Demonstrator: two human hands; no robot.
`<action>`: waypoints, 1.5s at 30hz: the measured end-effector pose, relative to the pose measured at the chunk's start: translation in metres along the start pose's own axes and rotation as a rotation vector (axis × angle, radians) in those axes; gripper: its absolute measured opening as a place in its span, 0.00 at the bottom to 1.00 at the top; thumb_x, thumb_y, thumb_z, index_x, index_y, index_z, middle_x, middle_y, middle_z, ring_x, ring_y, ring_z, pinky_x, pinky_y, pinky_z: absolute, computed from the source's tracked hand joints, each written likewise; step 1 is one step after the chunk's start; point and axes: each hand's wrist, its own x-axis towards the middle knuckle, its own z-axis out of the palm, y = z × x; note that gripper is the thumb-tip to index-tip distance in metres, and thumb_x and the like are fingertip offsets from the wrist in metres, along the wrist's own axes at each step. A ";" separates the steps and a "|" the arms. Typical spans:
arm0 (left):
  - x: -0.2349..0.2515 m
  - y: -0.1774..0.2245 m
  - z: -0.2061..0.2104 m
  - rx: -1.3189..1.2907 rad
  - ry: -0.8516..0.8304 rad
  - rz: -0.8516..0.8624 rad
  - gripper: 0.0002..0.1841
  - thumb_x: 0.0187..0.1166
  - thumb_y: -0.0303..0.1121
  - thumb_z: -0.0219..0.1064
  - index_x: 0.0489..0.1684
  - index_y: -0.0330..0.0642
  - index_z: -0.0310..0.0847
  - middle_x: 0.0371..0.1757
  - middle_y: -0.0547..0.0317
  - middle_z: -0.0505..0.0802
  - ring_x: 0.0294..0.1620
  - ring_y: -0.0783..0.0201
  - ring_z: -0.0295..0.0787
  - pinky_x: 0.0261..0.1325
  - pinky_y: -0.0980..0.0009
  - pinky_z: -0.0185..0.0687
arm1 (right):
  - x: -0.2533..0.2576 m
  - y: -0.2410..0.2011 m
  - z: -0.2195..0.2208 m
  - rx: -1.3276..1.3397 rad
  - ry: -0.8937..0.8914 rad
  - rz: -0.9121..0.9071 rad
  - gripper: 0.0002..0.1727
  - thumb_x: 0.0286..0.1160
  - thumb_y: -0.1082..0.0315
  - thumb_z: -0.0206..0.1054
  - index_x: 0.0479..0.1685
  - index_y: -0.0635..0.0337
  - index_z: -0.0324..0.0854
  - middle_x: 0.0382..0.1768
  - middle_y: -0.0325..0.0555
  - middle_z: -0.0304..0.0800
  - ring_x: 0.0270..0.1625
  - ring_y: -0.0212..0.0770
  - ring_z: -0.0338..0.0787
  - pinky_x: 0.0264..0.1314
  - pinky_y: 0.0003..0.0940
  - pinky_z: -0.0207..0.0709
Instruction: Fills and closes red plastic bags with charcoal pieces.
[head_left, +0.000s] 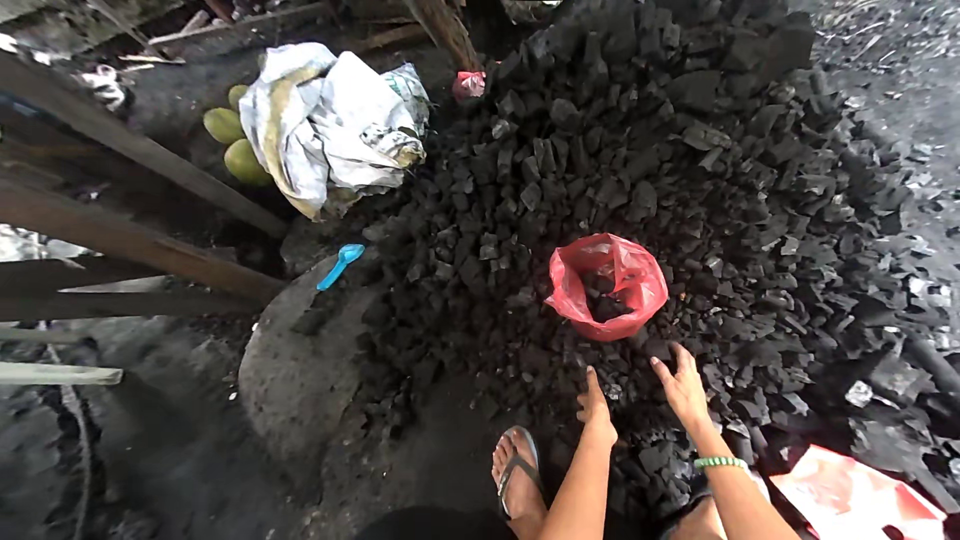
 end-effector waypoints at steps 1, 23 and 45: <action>-0.001 -0.001 0.002 0.016 -0.004 0.004 0.50 0.85 0.69 0.47 0.96 0.42 0.32 0.93 0.29 0.43 0.91 0.30 0.44 0.78 0.25 0.55 | -0.004 -0.001 0.003 0.031 -0.006 0.008 0.33 0.87 0.56 0.62 0.87 0.61 0.65 0.86 0.66 0.63 0.86 0.70 0.66 0.85 0.68 0.57; 0.009 -0.006 -0.023 -0.191 -0.182 0.016 0.42 0.87 0.64 0.50 0.95 0.48 0.43 0.92 0.38 0.58 0.90 0.37 0.55 0.79 0.28 0.59 | -0.020 -0.020 0.030 0.103 -0.469 0.055 0.28 0.84 0.49 0.63 0.78 0.50 0.78 0.84 0.62 0.68 0.88 0.62 0.64 0.87 0.64 0.55; -0.109 0.148 0.003 -0.180 -0.376 0.702 0.29 0.88 0.51 0.59 0.83 0.49 0.64 0.74 0.43 0.80 0.72 0.48 0.77 0.70 0.44 0.75 | 0.010 -0.166 -0.034 0.739 -0.265 -0.303 0.34 0.75 0.50 0.63 0.83 0.49 0.69 0.71 0.46 0.82 0.65 0.40 0.85 0.64 0.46 0.82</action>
